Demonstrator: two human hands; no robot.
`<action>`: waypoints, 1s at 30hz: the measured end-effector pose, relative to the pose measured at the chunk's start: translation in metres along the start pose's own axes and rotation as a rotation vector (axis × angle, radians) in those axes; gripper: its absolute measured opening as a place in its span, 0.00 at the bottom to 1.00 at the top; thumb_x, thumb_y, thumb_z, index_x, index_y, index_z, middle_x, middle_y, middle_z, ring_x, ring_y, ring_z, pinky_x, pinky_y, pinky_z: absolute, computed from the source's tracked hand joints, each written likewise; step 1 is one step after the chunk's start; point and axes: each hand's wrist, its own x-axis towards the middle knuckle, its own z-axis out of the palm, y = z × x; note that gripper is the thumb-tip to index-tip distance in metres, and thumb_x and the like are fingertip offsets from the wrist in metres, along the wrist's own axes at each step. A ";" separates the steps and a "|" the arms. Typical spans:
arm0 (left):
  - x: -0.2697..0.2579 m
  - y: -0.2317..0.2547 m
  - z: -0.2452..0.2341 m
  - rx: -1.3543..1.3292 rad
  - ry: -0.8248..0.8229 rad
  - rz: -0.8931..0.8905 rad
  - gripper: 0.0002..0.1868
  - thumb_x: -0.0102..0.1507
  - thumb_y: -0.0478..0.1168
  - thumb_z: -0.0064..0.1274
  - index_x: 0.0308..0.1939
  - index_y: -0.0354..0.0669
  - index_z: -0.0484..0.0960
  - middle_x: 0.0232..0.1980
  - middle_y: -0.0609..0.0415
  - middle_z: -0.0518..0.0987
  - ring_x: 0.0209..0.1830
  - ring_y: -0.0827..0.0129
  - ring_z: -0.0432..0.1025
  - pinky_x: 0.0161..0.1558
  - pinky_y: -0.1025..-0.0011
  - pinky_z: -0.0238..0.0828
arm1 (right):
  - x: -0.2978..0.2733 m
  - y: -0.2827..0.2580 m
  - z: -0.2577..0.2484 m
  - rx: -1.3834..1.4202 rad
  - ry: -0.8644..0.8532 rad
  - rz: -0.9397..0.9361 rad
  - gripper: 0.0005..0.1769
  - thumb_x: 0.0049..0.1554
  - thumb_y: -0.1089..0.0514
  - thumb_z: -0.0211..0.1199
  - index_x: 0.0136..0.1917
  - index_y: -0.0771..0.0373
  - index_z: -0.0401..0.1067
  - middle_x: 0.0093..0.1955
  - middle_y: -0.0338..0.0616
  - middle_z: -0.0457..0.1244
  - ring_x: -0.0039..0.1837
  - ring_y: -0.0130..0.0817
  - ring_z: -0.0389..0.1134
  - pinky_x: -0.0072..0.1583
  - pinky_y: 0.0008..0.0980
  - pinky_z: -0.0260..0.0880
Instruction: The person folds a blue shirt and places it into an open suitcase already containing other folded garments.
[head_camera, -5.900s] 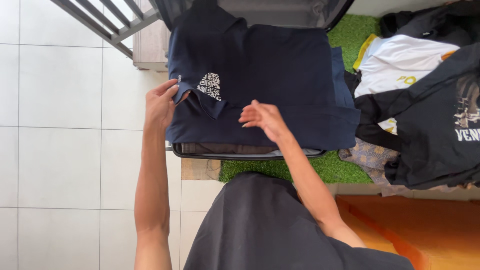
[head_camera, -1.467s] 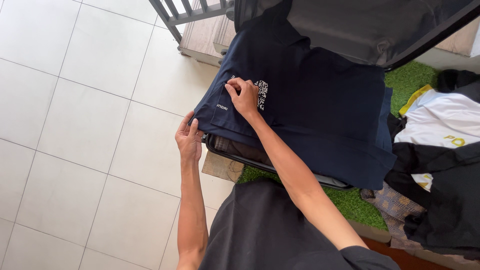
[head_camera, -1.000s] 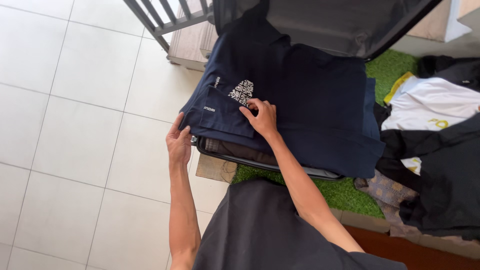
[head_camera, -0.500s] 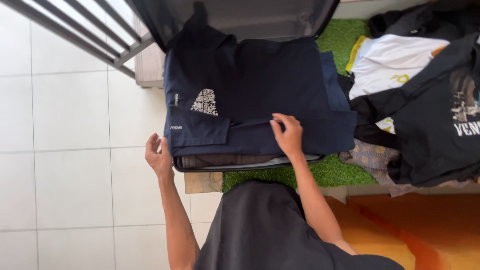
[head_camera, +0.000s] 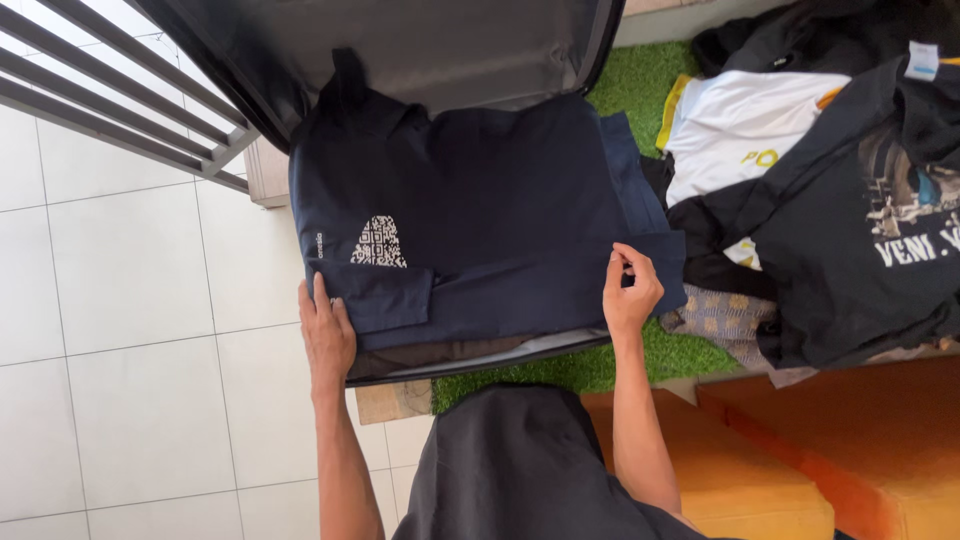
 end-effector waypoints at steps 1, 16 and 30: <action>0.002 0.001 -0.002 -0.003 0.014 -0.006 0.27 0.71 0.34 0.44 0.74 0.31 0.64 0.77 0.25 0.58 0.75 0.33 0.56 0.70 0.48 0.56 | 0.005 0.002 0.001 0.029 -0.011 0.029 0.07 0.63 0.66 0.64 0.55 0.68 0.78 0.46 0.47 0.71 0.47 0.31 0.72 0.48 0.28 0.71; 0.175 0.058 0.016 -0.135 0.154 0.321 0.19 0.69 0.28 0.49 0.64 0.28 0.74 0.70 0.31 0.70 0.72 0.37 0.63 0.72 0.53 0.61 | 0.138 0.059 0.047 0.009 -0.288 0.074 0.09 0.62 0.63 0.65 0.56 0.67 0.78 0.43 0.46 0.72 0.44 0.31 0.73 0.50 0.30 0.72; 0.346 0.024 0.094 -0.123 0.038 0.031 0.30 0.52 0.31 0.69 0.57 0.31 0.76 0.56 0.37 0.80 0.58 0.48 0.76 0.60 0.60 0.73 | 0.252 0.100 0.129 0.067 -0.924 0.068 0.32 0.49 0.72 0.60 0.68 0.61 0.69 0.64 0.47 0.67 0.49 0.37 0.70 0.51 0.34 0.72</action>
